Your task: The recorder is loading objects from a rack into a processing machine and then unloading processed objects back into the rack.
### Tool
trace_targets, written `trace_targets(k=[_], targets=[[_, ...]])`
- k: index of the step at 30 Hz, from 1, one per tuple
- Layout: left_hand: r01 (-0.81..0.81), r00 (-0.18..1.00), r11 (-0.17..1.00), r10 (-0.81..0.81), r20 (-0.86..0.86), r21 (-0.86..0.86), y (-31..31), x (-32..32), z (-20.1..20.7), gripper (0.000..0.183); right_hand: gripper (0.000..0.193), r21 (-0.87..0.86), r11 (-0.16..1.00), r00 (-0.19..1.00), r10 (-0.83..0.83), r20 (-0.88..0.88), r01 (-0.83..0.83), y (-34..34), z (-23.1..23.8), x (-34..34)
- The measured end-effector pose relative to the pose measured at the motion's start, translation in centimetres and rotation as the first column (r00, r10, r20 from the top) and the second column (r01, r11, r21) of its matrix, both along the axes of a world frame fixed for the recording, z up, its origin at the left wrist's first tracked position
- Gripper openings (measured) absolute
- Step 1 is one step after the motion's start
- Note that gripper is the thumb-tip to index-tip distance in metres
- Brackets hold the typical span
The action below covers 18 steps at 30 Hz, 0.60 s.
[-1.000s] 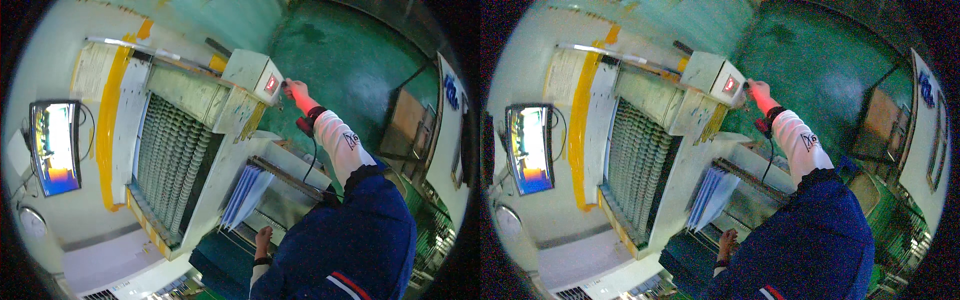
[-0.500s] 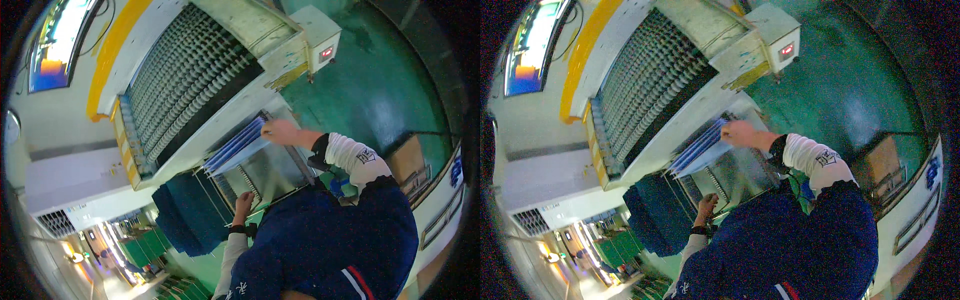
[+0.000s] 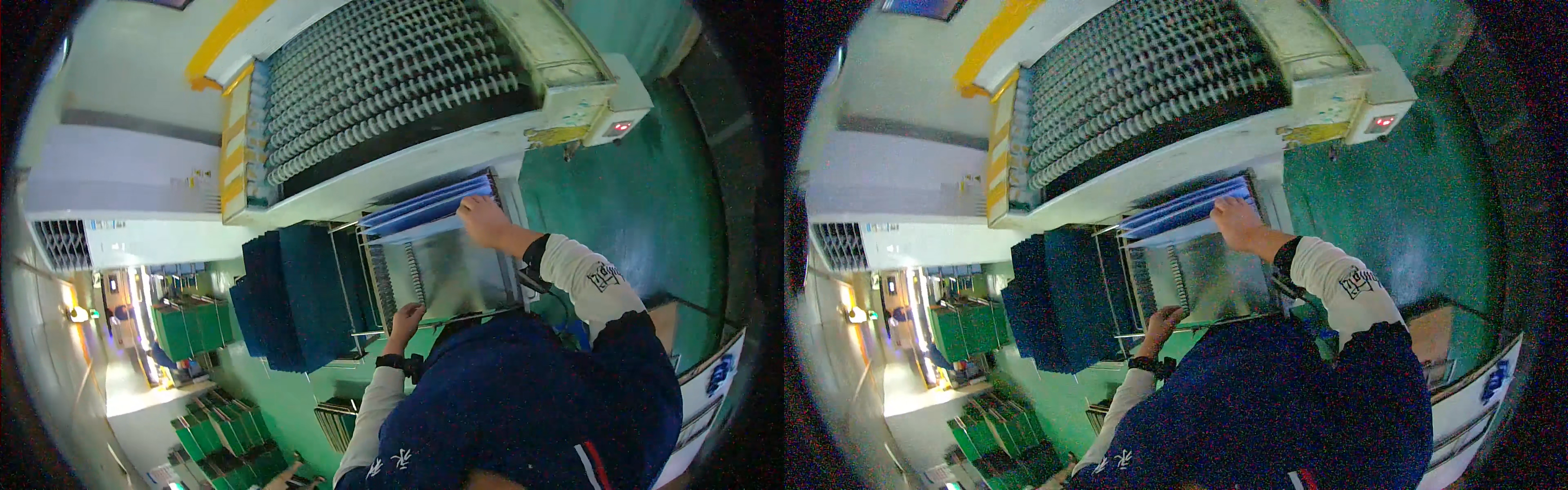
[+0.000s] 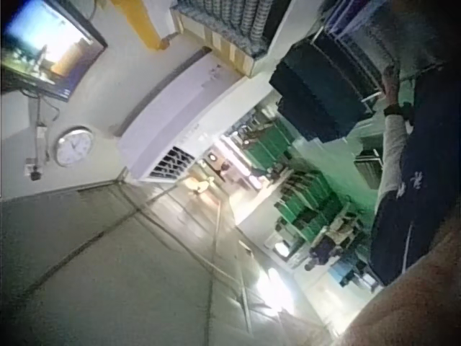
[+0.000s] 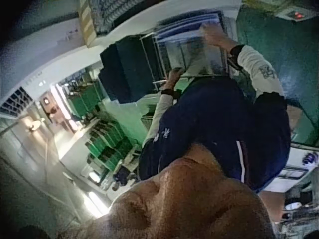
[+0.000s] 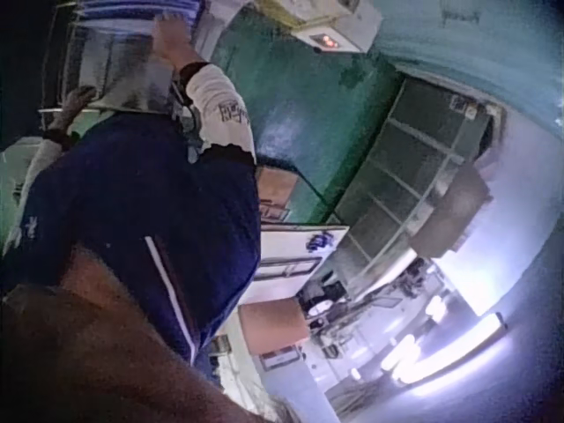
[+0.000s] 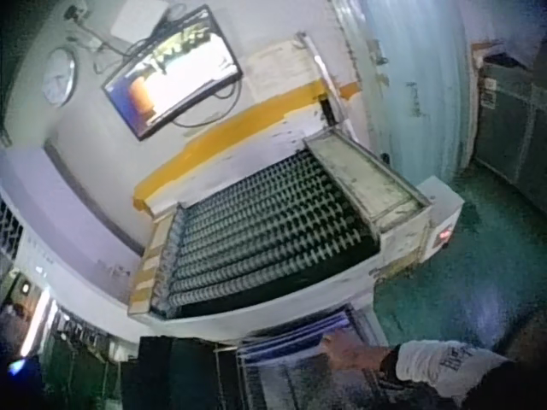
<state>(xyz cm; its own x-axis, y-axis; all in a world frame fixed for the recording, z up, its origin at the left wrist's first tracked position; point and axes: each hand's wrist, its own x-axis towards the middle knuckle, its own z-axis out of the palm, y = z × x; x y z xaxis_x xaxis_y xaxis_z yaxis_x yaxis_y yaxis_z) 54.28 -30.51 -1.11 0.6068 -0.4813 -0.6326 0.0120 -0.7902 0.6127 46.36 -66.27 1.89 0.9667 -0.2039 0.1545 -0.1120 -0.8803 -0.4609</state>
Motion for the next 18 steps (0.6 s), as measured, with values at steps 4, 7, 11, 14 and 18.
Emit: trace_targets(k=[4, 7, 11, 14, 18], targets=[[-0.079, 0.996, 0.996, 0.077, -0.044, -0.047, -0.3, 0.2, -0.6, 0.042, 0.024, -0.055, 0.998, 0.998, -0.043, -0.051, 0.04, 0.1, -0.8, 2.0], [-0.097, 0.995, 0.99, 0.094, -0.034, -0.102, 0.9, 0.4, -2.2, 0.043, 0.019, -0.144, 0.989, 0.994, -0.001, -0.112, -0.016, 0.9, -1.7, 2.5], [-0.074, 0.996, 0.991, 0.068, -0.057, -0.11, 1.4, 1.4, -2.8, 0.045, 0.013, -0.192, 0.979, 0.967, 0.021, -0.253, -0.072, 1.3, -1.7, 4.3], [0.074, 0.997, 0.993, -0.071, 0.035, -0.088, 0.0, 2.8, -0.7, 0.046, 0.012, -0.209, 0.978, 0.976, -0.061, -0.208, 0.016, 0.6, -5.5, 4.3], [0.073, 0.994, 0.987, -0.06, 0.091, -0.147, -0.1, 4.0, -0.3, 0.047, 0.014, -0.255, 0.94, 0.954, 0.163, -0.252, -0.228, 2.0, 0.2, 5.1]])
